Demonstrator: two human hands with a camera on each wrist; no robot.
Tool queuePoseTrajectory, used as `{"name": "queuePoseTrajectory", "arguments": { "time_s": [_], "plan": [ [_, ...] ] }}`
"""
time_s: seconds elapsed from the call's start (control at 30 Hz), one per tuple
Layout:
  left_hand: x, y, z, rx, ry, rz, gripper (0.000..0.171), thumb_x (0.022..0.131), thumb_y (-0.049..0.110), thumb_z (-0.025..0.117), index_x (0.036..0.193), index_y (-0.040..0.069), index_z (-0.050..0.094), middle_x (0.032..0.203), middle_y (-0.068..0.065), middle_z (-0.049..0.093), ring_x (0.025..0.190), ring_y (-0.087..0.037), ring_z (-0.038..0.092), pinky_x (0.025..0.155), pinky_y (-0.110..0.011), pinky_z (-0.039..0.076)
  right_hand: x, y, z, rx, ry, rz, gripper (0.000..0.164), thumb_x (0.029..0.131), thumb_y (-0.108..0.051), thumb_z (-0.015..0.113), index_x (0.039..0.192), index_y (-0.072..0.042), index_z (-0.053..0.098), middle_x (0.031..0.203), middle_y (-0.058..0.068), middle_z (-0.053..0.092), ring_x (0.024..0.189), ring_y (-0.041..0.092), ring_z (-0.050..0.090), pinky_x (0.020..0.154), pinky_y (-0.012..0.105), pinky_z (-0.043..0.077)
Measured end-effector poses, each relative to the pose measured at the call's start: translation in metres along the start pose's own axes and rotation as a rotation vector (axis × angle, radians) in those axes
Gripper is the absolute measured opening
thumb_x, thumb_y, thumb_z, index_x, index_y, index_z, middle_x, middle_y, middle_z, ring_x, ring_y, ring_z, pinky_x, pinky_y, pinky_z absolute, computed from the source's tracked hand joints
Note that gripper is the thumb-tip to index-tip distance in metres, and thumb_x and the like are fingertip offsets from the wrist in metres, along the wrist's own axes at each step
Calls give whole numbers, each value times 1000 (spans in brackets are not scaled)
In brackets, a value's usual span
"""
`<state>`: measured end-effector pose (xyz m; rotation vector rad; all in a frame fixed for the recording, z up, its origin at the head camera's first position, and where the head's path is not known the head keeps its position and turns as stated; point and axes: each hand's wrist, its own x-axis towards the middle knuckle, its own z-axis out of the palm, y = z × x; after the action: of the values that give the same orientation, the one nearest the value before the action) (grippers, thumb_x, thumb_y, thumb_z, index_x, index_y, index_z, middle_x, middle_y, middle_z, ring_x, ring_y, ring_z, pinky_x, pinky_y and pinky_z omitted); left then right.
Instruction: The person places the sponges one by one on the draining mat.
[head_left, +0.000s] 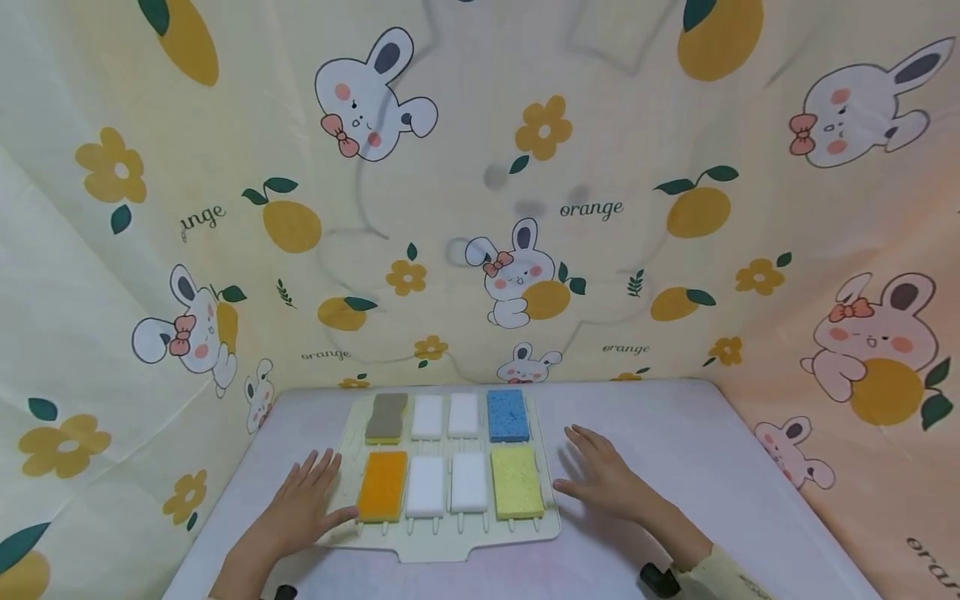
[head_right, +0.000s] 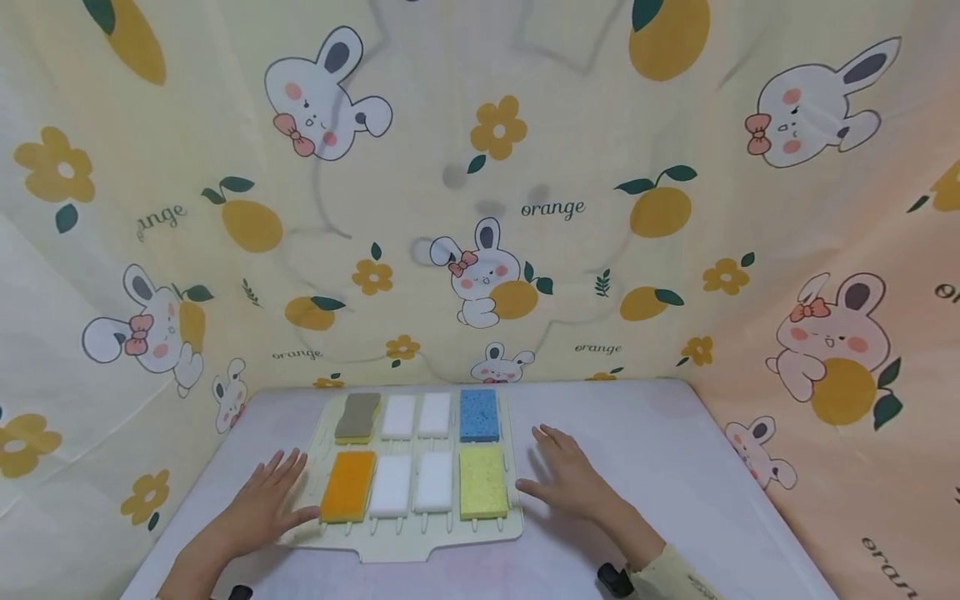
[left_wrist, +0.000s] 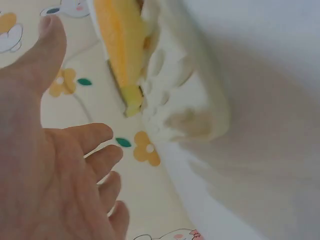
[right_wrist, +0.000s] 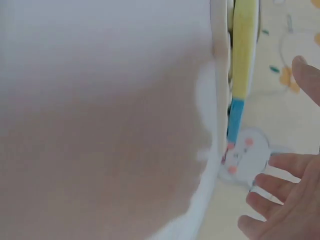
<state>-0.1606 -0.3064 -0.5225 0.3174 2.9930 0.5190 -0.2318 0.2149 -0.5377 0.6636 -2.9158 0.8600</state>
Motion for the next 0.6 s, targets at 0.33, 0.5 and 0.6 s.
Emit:
{"name": "queuePoseTrajectory", "arguments": {
  "time_s": [0.33,0.5,0.6],
  "plan": [
    [11,1,-15,94,160,16,95,97,64,70,165,4,41,174,-23,27,162,-49,17,129,-70,10,-16,33,-35,-155,125,25,103,91,-62,79,165,-3,38,171,29,30,157,57,21,126,76,9],
    [18,-3,-15,153,202,57,92,97,65,68,166,9,42,176,-20,23,163,-47,15,130,-69,9,-21,41,-50,-204,135,78,106,91,-67,76,169,-9,33,174,28,23,158,58,14,125,77,2],
    [19,-6,-15,161,203,67,93,97,68,66,166,10,41,177,-19,21,163,-48,13,131,-69,6,-23,43,-55,-219,127,105,107,91,-69,74,171,-14,30,176,27,18,159,58,10,125,78,-2]
  ]
}}
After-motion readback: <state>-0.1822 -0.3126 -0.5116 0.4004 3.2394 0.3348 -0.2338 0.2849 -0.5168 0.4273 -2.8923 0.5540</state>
